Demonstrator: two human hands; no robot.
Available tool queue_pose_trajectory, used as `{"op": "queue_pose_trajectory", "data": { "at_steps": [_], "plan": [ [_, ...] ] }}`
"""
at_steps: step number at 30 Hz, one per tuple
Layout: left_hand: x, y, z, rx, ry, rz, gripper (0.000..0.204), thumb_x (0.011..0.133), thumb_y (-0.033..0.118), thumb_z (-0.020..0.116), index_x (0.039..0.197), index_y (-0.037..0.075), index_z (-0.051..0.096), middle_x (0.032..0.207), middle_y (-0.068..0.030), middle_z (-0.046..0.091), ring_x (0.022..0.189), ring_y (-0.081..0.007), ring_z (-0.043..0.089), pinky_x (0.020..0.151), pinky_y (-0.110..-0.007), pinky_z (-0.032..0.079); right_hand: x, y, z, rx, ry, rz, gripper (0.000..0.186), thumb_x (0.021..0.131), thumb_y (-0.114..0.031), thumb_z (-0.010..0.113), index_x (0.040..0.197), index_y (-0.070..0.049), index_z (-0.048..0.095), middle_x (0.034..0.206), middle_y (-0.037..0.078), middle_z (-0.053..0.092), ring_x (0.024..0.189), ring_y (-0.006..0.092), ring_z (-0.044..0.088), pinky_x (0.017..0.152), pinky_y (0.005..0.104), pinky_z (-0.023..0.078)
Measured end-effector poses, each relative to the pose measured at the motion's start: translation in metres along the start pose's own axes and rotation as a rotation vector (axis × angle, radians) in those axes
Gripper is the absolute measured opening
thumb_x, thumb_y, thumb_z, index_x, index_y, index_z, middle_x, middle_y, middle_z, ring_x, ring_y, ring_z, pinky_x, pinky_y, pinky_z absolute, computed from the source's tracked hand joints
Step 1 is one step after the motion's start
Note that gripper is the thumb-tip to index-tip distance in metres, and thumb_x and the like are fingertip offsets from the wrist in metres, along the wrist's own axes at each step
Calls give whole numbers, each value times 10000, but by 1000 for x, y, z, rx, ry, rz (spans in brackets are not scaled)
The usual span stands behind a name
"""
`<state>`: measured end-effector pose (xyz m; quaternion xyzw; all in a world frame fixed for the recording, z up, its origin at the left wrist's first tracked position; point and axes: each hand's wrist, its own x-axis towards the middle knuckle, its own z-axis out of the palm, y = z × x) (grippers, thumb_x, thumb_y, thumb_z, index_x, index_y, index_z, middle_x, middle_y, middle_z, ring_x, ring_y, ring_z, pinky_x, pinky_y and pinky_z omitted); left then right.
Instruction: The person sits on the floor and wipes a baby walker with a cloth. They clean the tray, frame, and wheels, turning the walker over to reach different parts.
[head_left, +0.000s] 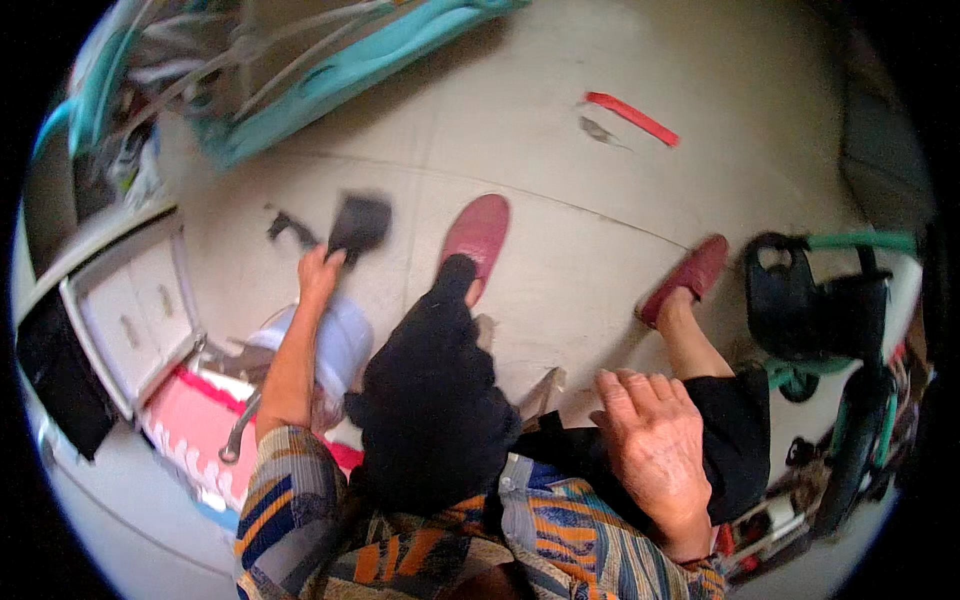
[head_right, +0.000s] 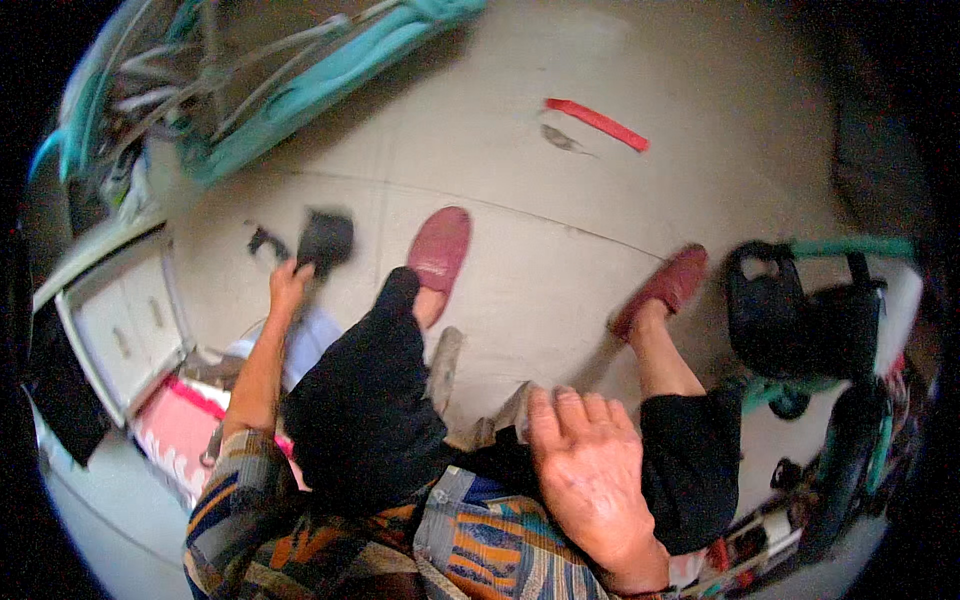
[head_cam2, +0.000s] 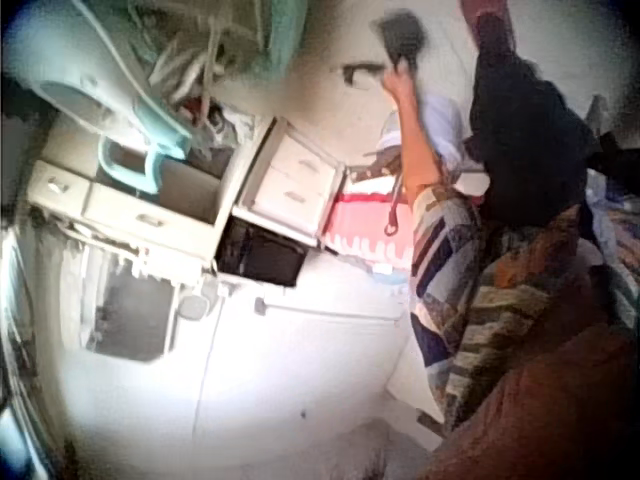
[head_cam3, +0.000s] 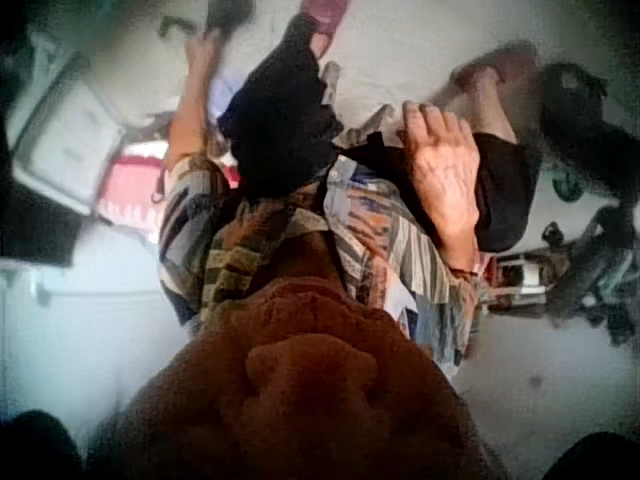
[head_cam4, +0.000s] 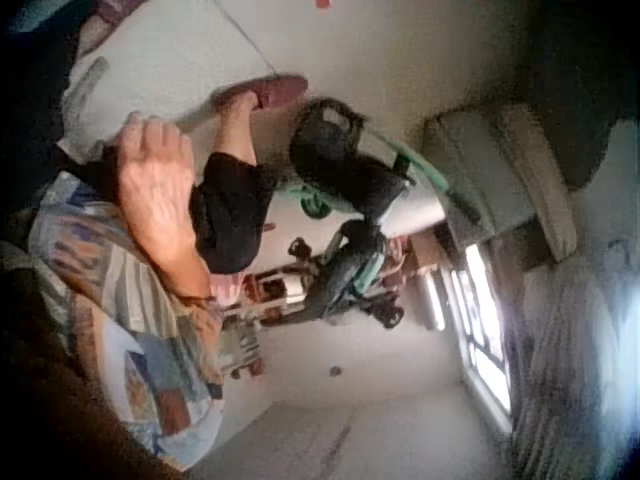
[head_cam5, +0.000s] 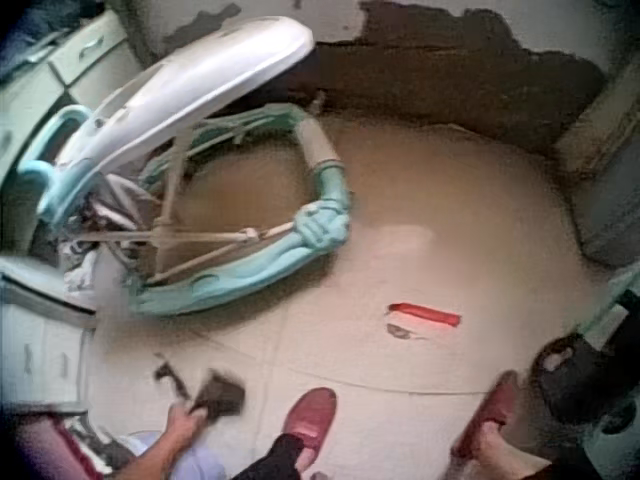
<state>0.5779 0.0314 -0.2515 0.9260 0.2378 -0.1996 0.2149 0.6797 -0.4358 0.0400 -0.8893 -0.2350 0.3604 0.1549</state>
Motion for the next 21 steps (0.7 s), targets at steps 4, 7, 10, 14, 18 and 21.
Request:
{"op": "queue_pose_trajectory", "data": {
  "at_steps": [4,7,10,14,18,21],
  "plan": [
    [5,71,-80,-675,92,-185,303,820,304,686,843,7,634,738,-110,647,663,-174,613,585,-351,467,-8,-8,7,-37,38,-55,364,764,-126,641,1100,6,588,1008,137,611,887,285,579,783,387,453],
    [-19,86,-81,-987,84,-307,256,776,230,701,819,-11,630,726,-69,651,615,-135,570,552,-314,452,-10,-17,9,-62,68,-76,378,761,-130,651,1112,-5,591,1019,130,616,900,286,581,795,391,455],
    [-49,76,-56,-519,88,-279,187,681,143,690,771,-6,622,661,-69,611,590,-139,542,542,-318,439,-11,-15,12,-116,135,-130,393,745,-120,673,1115,-14,597,1031,131,621,924,298,582,813,392,464],
    [-117,97,-99,-578,254,-151,212,656,91,720,782,20,566,723,13,517,683,-81,474,597,-245,409,-18,-31,14,-127,145,-141,366,754,-113,672,1097,-12,595,1032,144,624,933,319,582,816,400,473],
    [-189,100,-158,-375,626,-17,476,706,9,675,1173,57,599,956,-3,593,843,-98,543,761,-229,443,-25,-36,16,-183,189,-221,337,759,-129,676,1061,-4,594,971,144,618,887,317,576,805,402,457],
    [-240,75,-183,-714,729,-20,526,763,-58,607,1276,15,513,1014,-45,593,906,-122,576,849,-247,459,-30,-37,23,-225,210,-235,300,753,-136,680,1008,-5,592,912,134,606,851,310,569,786,403,441]
  ]
}}
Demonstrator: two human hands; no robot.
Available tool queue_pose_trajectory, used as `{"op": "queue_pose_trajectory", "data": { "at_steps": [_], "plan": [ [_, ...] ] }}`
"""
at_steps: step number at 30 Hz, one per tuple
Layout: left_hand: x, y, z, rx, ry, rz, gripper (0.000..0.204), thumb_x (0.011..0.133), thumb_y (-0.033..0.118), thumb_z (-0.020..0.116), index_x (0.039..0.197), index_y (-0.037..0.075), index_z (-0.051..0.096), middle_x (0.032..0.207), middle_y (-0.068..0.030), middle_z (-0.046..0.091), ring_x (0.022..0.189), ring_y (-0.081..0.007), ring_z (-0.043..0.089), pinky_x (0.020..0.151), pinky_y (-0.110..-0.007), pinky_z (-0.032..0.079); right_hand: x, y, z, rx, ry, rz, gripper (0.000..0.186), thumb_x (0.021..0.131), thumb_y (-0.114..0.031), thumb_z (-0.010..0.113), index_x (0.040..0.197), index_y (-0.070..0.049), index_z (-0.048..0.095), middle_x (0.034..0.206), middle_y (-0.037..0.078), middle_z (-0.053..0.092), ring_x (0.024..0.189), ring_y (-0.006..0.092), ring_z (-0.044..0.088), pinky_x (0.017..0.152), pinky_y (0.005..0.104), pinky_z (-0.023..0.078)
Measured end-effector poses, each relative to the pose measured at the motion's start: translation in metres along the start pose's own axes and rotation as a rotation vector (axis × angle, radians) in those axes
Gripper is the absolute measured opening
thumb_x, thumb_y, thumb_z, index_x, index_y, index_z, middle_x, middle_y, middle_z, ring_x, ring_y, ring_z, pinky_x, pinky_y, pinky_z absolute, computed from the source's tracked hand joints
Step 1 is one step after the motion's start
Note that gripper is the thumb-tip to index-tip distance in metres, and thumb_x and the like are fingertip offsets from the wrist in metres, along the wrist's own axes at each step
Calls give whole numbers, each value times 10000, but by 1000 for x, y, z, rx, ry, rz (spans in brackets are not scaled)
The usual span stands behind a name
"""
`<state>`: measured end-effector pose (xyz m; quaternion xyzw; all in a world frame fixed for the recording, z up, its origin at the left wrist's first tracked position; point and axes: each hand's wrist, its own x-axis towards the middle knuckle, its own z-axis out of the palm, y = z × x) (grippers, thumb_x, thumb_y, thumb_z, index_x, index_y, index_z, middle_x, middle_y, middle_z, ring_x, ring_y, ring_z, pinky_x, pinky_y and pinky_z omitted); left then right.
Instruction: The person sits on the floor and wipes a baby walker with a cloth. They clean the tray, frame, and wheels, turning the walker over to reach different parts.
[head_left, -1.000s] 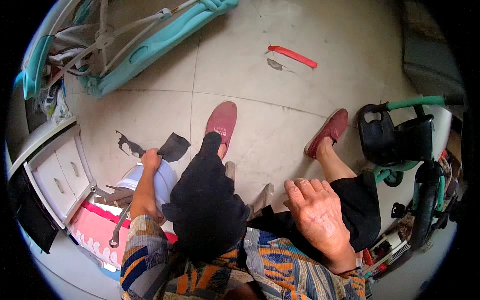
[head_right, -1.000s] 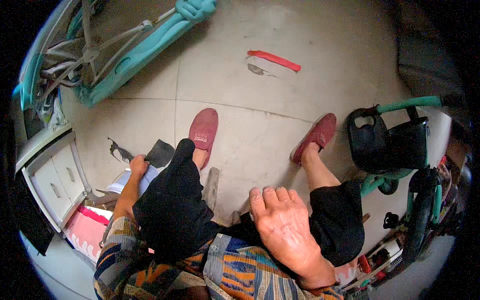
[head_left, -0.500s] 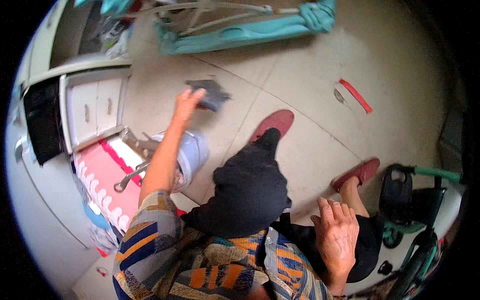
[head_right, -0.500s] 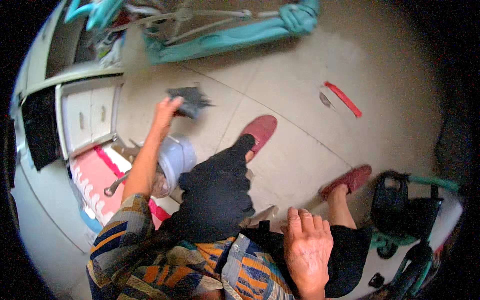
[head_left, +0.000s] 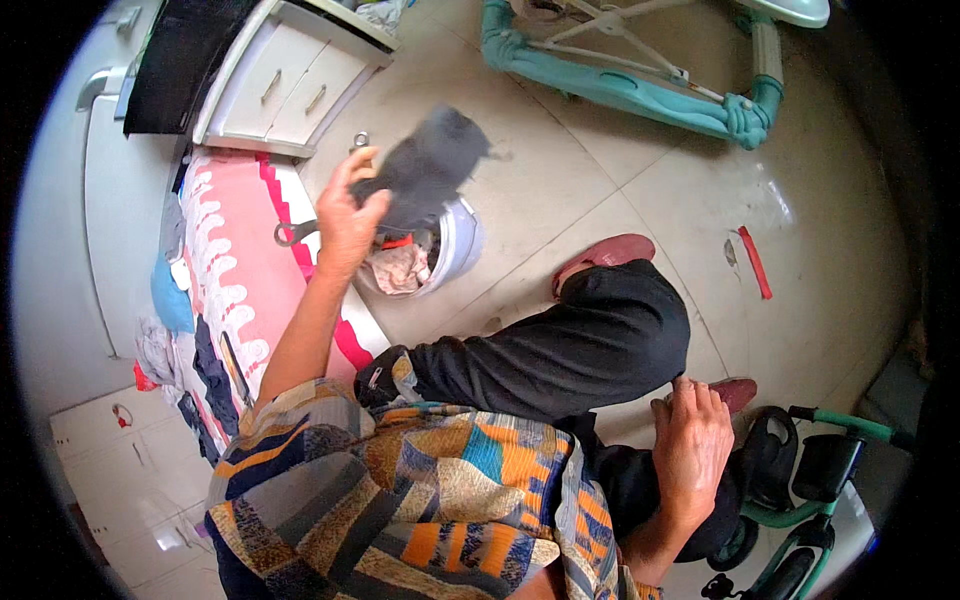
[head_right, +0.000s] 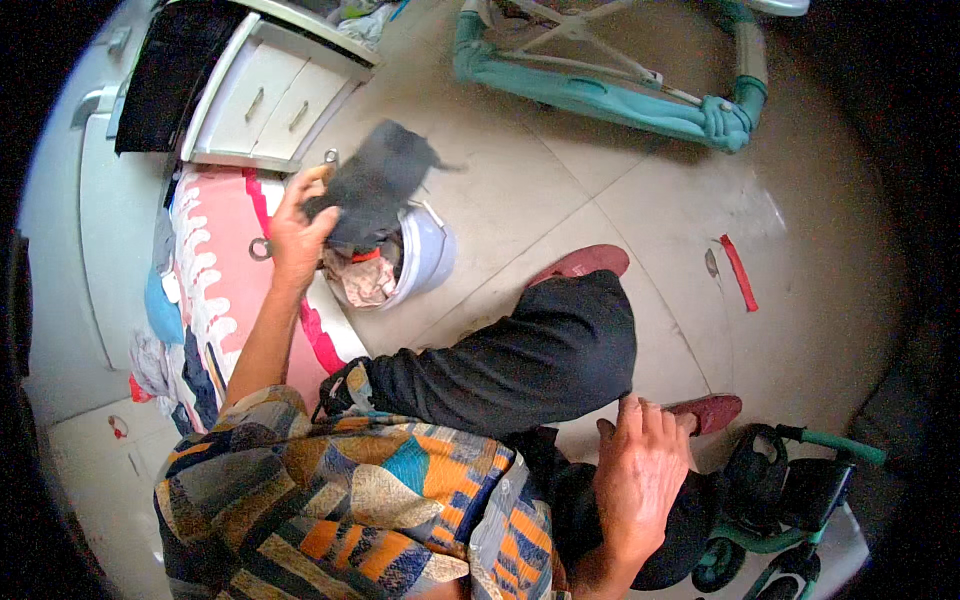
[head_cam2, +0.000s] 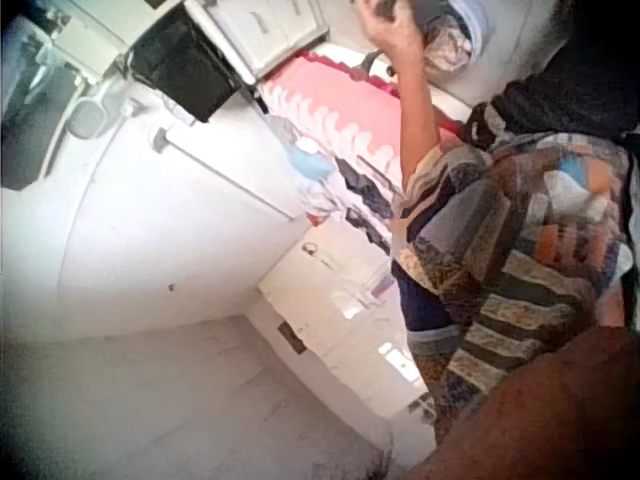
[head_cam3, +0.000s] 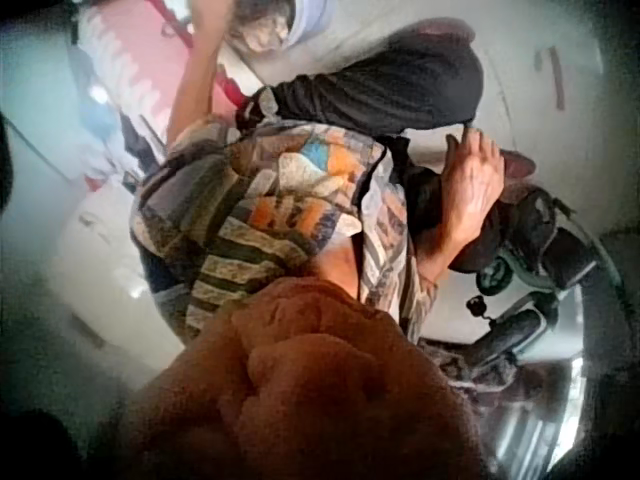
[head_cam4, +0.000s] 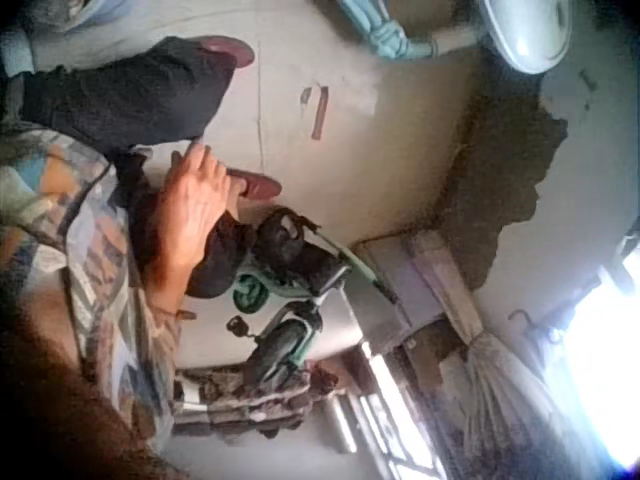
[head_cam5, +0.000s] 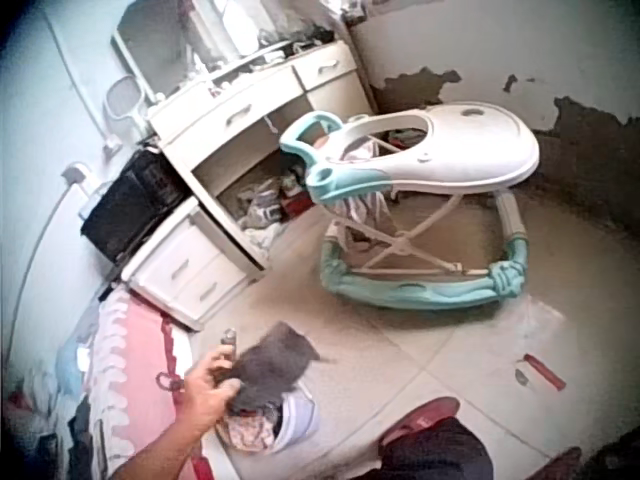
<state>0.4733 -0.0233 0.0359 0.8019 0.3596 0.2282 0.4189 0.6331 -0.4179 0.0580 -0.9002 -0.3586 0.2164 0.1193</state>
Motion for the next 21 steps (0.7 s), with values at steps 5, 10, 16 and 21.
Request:
{"op": "queue_pose_trajectory", "data": {
  "at_steps": [5,10,16,21],
  "plan": [
    [-41,-48,-56,-107,216,-181,539,747,-74,598,1276,-5,514,1103,-101,595,989,-160,580,870,-263,461,-15,-4,8,-27,74,-22,251,745,-142,684,938,-18,583,844,124,593,821,308,569,761,410,428],
    [-81,-238,-85,576,455,-491,568,642,70,670,1169,-73,515,1155,-283,544,1156,-402,490,986,-434,387,-29,1,14,-10,117,-36,244,743,-157,691,924,-37,580,833,121,599,812,311,577,741,416,424],
    [-105,-156,-59,879,247,113,614,739,107,716,1288,5,460,1265,-216,459,1221,-400,411,1037,-458,327,-39,0,20,-81,141,-24,225,751,-185,699,871,-45,569,808,125,599,800,314,598,717,417,454],
    [-117,-160,-33,761,-375,155,516,760,64,663,1250,87,500,1186,-159,520,1075,-375,540,879,-427,463,-43,5,20,-75,163,2,228,748,-168,701,884,-34,577,811,134,598,796,325,597,712,427,466]
  ]
}}
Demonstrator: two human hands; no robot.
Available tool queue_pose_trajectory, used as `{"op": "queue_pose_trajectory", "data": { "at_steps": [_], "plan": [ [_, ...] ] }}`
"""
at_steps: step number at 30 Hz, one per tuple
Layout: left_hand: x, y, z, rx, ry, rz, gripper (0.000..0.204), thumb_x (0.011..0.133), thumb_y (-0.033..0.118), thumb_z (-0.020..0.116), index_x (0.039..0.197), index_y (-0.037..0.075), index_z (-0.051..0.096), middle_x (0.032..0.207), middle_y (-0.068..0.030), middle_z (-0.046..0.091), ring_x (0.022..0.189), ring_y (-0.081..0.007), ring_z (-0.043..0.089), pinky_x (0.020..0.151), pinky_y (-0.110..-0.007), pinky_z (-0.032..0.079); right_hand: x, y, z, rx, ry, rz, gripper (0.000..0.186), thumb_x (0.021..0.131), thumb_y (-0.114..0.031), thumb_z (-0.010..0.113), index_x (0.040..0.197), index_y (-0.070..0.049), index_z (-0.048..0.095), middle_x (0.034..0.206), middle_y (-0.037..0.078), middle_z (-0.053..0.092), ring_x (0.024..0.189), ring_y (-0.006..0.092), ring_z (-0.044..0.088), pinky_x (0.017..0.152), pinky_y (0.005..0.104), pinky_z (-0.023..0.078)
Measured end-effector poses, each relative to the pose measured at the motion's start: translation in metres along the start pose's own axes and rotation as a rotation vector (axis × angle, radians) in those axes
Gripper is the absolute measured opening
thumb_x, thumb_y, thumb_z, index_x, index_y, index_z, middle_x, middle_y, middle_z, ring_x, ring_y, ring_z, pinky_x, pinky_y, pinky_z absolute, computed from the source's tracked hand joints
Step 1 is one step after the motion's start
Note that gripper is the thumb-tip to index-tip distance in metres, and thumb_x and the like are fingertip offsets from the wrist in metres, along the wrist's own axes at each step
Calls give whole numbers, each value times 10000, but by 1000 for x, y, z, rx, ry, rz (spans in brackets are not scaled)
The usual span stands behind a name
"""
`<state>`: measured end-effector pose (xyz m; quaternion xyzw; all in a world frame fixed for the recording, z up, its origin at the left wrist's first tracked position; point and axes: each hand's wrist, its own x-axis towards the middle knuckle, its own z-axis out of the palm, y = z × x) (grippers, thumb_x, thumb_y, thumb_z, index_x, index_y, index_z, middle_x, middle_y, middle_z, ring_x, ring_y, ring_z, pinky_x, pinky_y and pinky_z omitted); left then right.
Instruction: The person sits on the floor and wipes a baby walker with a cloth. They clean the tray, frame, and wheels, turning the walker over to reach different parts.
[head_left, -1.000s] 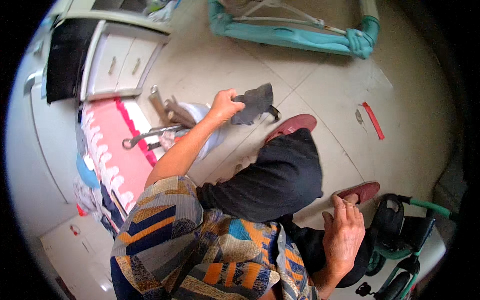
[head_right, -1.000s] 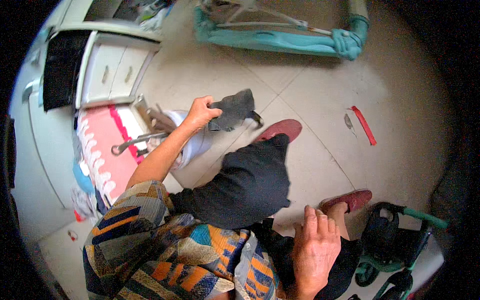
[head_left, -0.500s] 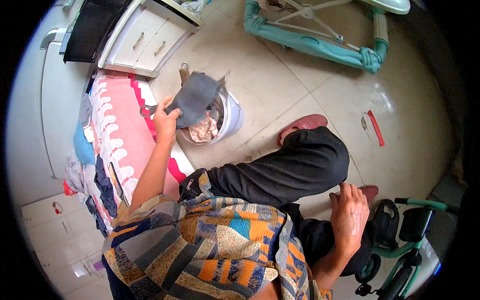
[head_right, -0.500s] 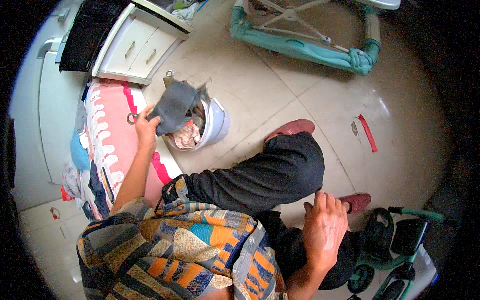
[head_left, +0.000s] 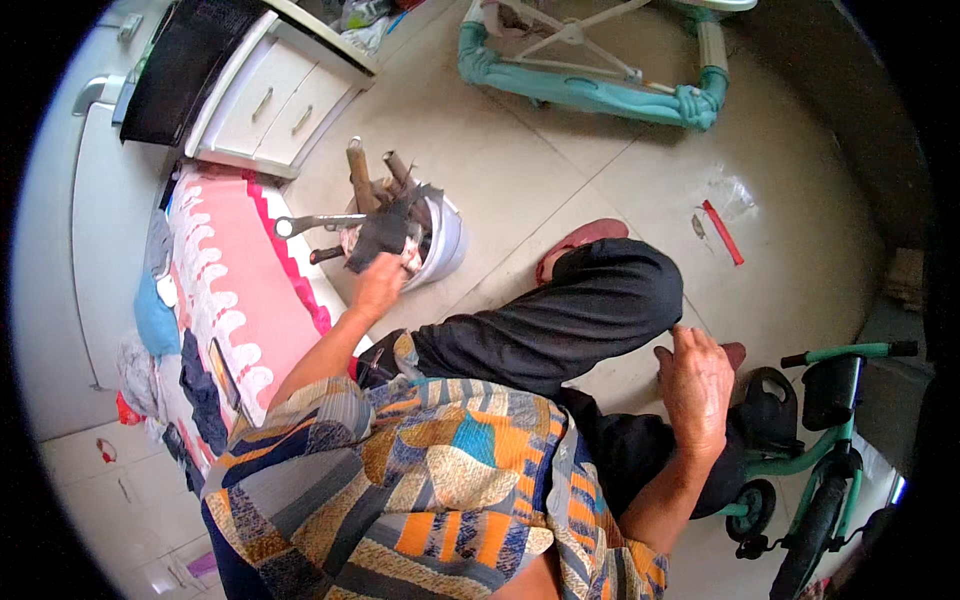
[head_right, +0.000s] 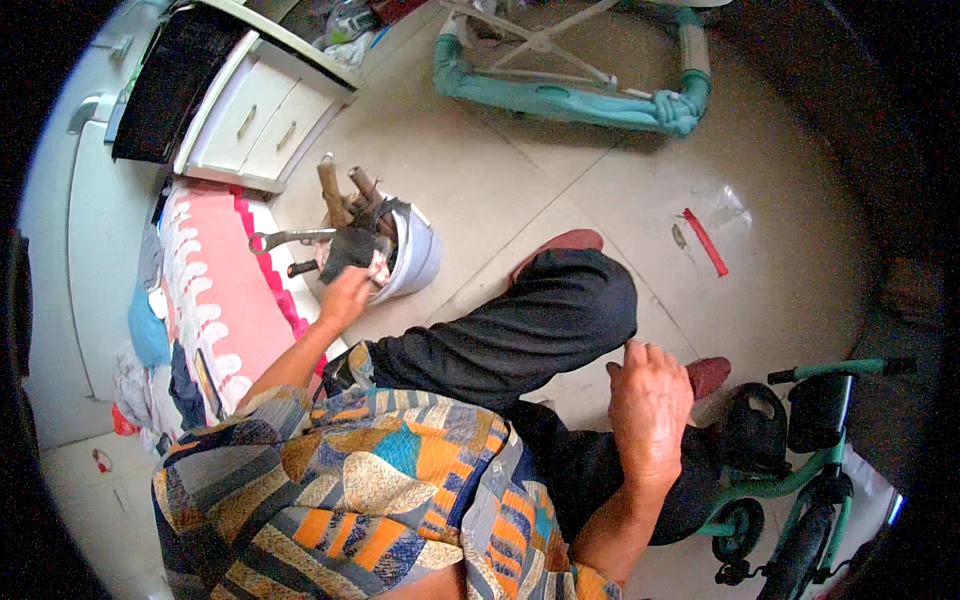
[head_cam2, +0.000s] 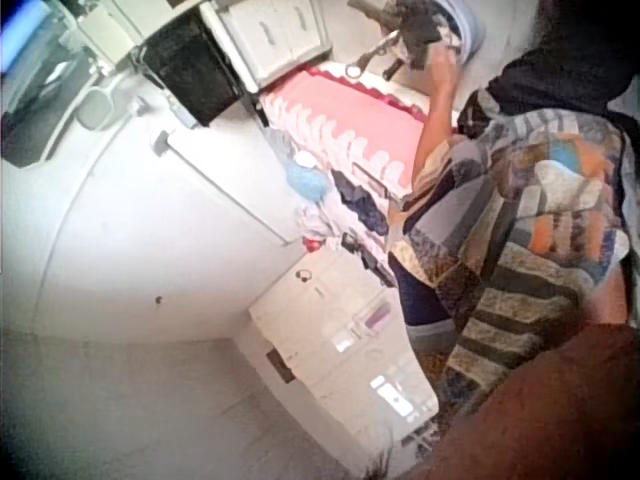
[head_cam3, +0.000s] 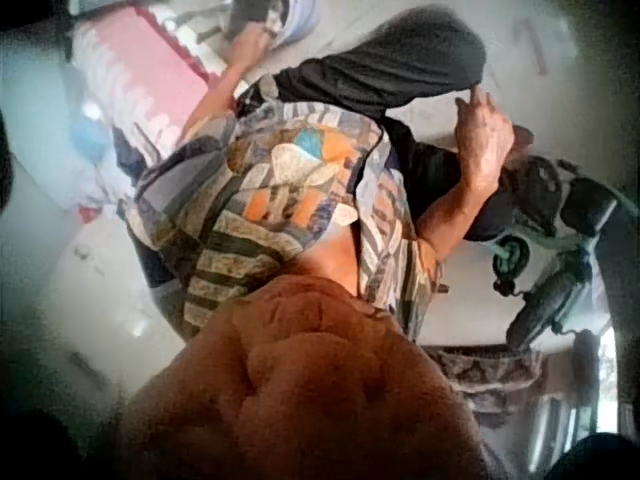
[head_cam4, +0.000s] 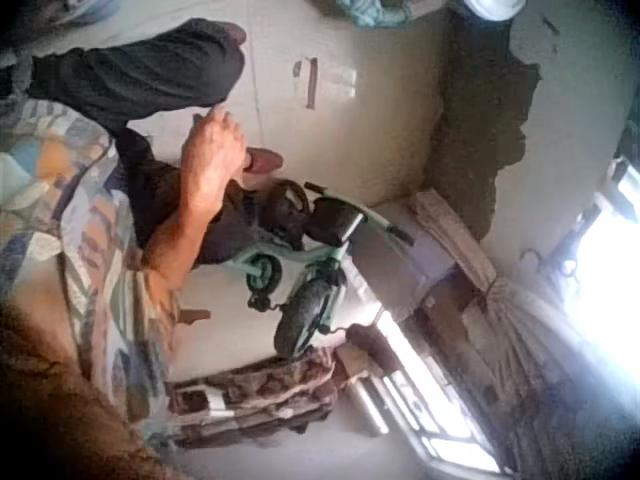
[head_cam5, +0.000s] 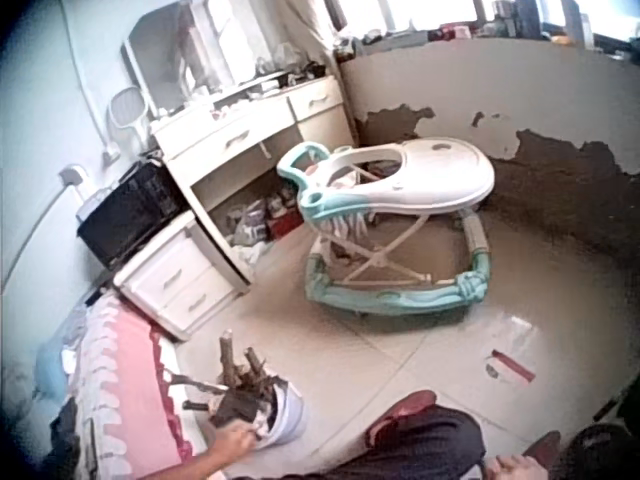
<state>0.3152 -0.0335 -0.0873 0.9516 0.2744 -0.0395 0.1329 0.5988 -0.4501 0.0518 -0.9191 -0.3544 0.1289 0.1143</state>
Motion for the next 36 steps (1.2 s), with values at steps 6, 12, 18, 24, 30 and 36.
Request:
{"op": "queue_pose_trajectory", "data": {
  "at_steps": [6,12,18,24,30,36],
  "plan": [
    [-6,2,14,123,-70,55,566,726,8,638,1255,110,462,1032,-175,528,958,-392,552,838,-464,464,-4,-6,-3,22,27,-14,266,743,-148,708,956,-35,596,840,136,607,828,323,596,731,427,469],
    [9,-4,2,14,-65,193,494,765,36,596,1240,115,487,948,-158,551,937,-368,584,811,-453,485,-4,-7,-5,23,17,-18,274,750,-154,705,970,-32,598,843,137,610,825,327,599,735,428,472],
    [22,-8,12,513,-366,110,283,846,116,501,1093,137,637,832,-186,654,734,-380,661,653,-505,531,-6,-6,-3,28,52,-26,251,762,-162,698,954,-33,602,851,143,616,826,335,608,733,432,476],
    [44,-32,-31,-399,207,-360,96,828,124,619,860,78,697,691,-111,659,558,-248,613,549,-397,507,-13,-2,-4,28,61,6,276,757,-159,698,988,-34,613,873,153,625,835,343,608,736,428,482],
    [53,-12,-127,-1416,390,-561,119,823,94,666,938,97,634,874,-17,640,823,-156,598,799,-421,476,-19,-8,-4,25,40,-1,291,735,-129,711,993,-38,611,870,150,625,851,338,610,745,429,479],
    [59,-28,-141,-1520,588,-550,176,852,90,620,1022,74,577,892,-64,622,821,-195,604,781,-473,479,-20,-8,-3,16,38,18,275,748,-133,699,988,-34,608,870,153,627,847,345,610,739,432,479]
  ]
}}
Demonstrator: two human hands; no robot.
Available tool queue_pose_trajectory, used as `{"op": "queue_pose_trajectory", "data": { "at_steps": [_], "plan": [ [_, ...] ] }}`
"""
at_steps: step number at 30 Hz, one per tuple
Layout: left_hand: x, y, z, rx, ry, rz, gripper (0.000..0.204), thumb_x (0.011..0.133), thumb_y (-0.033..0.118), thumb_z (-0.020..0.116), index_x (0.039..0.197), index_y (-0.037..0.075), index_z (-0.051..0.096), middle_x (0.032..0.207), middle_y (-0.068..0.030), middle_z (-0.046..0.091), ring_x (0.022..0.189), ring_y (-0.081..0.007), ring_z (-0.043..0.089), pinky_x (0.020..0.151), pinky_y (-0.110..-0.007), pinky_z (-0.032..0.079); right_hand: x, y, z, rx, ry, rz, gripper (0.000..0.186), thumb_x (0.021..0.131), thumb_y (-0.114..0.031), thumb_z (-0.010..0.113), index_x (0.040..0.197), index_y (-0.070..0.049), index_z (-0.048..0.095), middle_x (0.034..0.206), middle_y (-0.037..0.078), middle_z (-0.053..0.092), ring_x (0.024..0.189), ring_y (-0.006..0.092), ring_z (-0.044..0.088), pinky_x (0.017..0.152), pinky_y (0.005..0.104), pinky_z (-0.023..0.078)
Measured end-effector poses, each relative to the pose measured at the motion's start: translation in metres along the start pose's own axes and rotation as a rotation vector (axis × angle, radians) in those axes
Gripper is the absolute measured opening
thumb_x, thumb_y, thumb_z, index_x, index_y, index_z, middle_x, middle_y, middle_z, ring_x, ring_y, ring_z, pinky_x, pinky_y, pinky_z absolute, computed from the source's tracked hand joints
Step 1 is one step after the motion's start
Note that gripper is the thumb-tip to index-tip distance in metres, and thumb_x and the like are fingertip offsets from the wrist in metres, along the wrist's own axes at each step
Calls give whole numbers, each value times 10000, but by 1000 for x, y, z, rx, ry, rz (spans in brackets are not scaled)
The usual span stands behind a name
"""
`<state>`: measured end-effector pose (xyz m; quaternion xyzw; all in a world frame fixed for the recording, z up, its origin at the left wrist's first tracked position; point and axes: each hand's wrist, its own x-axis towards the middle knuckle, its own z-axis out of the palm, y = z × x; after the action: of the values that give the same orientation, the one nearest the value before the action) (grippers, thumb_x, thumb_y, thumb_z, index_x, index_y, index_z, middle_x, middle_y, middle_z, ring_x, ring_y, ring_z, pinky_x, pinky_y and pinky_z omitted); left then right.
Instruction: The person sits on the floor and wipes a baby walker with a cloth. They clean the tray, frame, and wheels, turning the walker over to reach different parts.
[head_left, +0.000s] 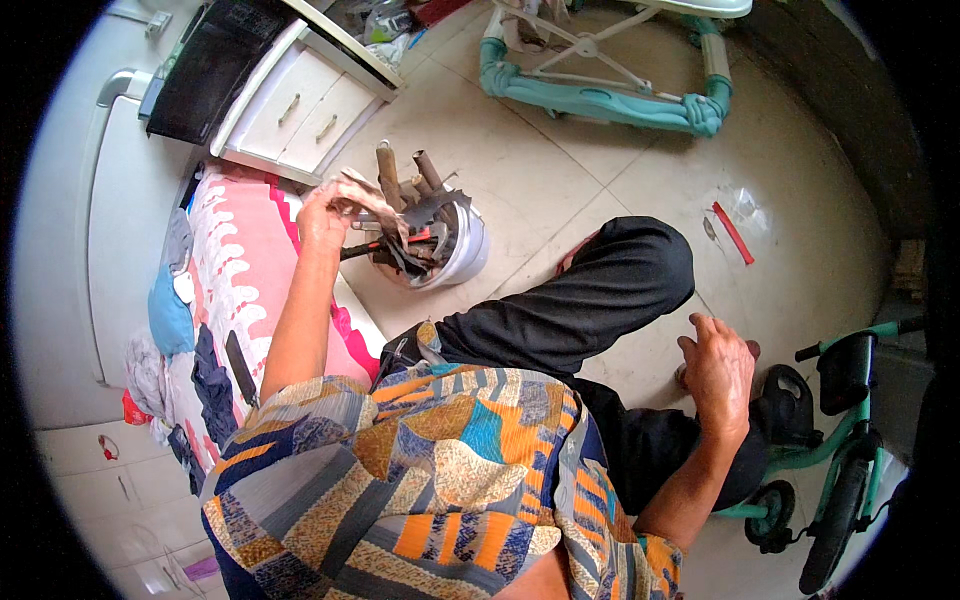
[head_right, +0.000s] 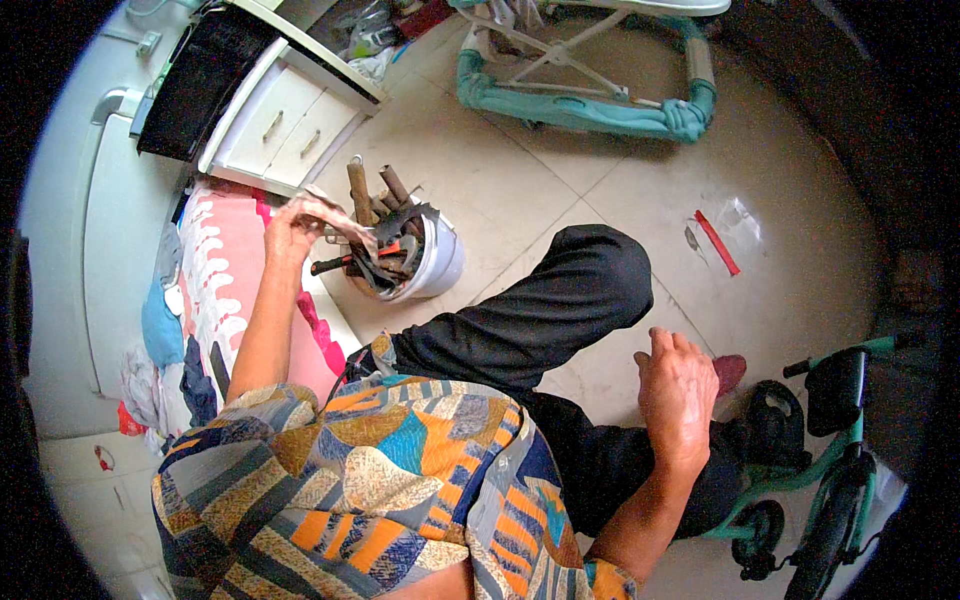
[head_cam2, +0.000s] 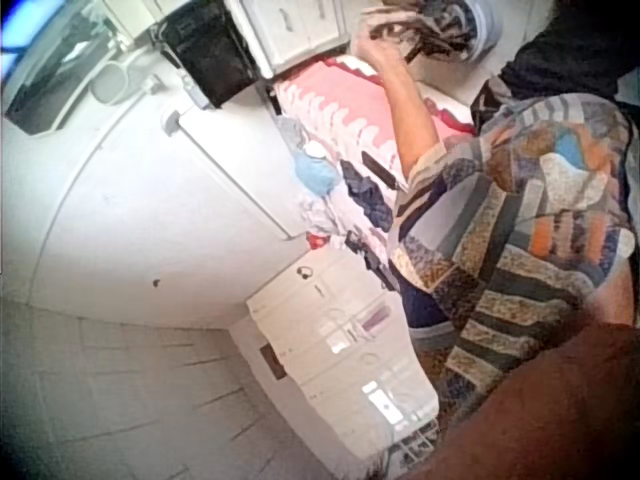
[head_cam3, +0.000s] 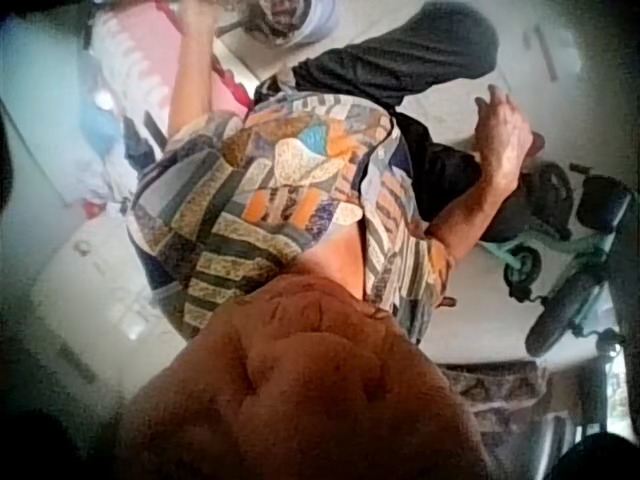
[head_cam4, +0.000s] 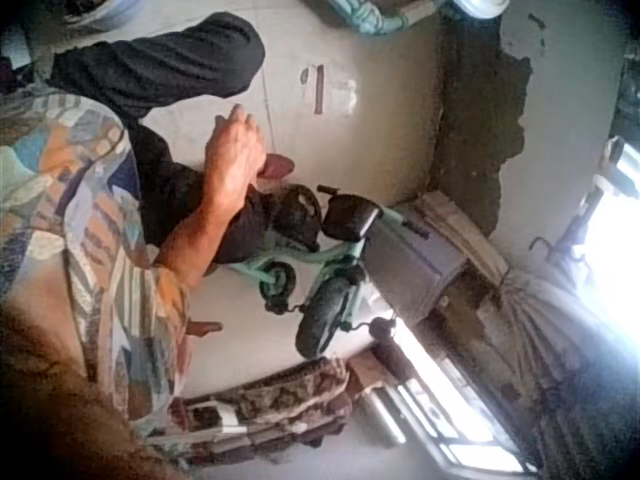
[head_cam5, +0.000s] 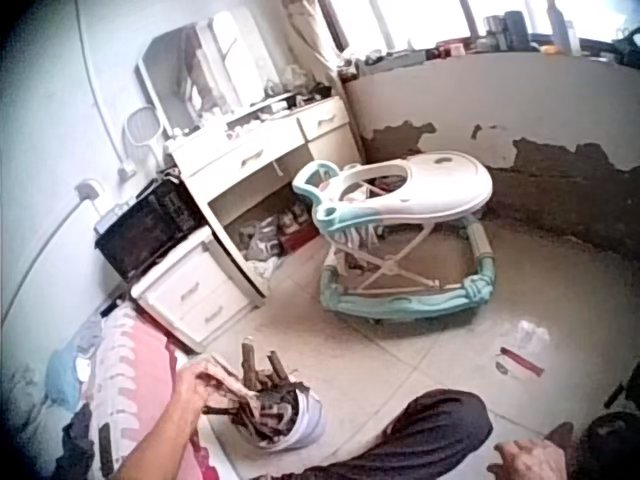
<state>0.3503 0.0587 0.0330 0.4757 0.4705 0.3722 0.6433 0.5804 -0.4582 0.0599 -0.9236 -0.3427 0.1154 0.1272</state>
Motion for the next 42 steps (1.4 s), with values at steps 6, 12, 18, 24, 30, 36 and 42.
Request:
{"op": "queue_pose_trajectory", "data": {
  "at_steps": [6,12,18,24,30,36,42],
  "plan": [
    [-5,64,31,-161,-55,459,121,885,11,578,1006,12,570,904,-69,631,811,-191,629,764,-318,531,-5,2,1,-3,4,-21,274,755,-148,692,989,-33,608,861,158,628,840,347,611,731,439,482],
    [-40,89,88,-151,-193,570,137,874,10,577,1007,-3,605,1002,-116,662,914,-212,651,842,-346,543,-5,-1,-4,58,70,-17,261,781,-159,686,1002,-43,612,874,154,641,831,346,626,705,433,494],
    [-154,33,222,-81,-655,454,189,907,119,586,1068,20,596,965,-83,665,867,-183,648,801,-315,532,3,-4,-4,577,172,-45,336,846,-163,658,1157,-54,590,965,159,680,800,276,670,701,366,522],
    [-280,-31,303,-123,-1297,54,121,879,44,568,996,38,601,855,-14,603,748,-63,529,647,-237,462,13,1,-2,1624,297,-109,759,884,-556,553,1400,-31,365,1234,155,578,1012,237,628,829,373,529],
    [-324,-97,346,-122,-1446,-168,185,879,37,562,1064,32,554,926,1,586,847,-81,541,746,-248,467,10,23,-21,1589,599,232,415,942,-280,575,1221,25,542,1045,123,636,901,167,619,786,288,513],
    [-332,-90,350,221,-1579,661,384,840,44,582,1207,-36,499,1067,-170,597,1021,-276,585,905,-356,452,12,42,-21,1729,875,335,254,953,-195,561,1071,24,614,901,120,661,823,184,650,692,320,556],
    [-255,-99,371,322,-1431,323,286,874,102,631,1131,-15,584,1035,-105,652,950,-193,627,844,-309,502,3,69,-31,1874,1031,353,207,941,-123,563,1070,29,618,913,93,640,767,170,650,646,303,572]
  ]
}}
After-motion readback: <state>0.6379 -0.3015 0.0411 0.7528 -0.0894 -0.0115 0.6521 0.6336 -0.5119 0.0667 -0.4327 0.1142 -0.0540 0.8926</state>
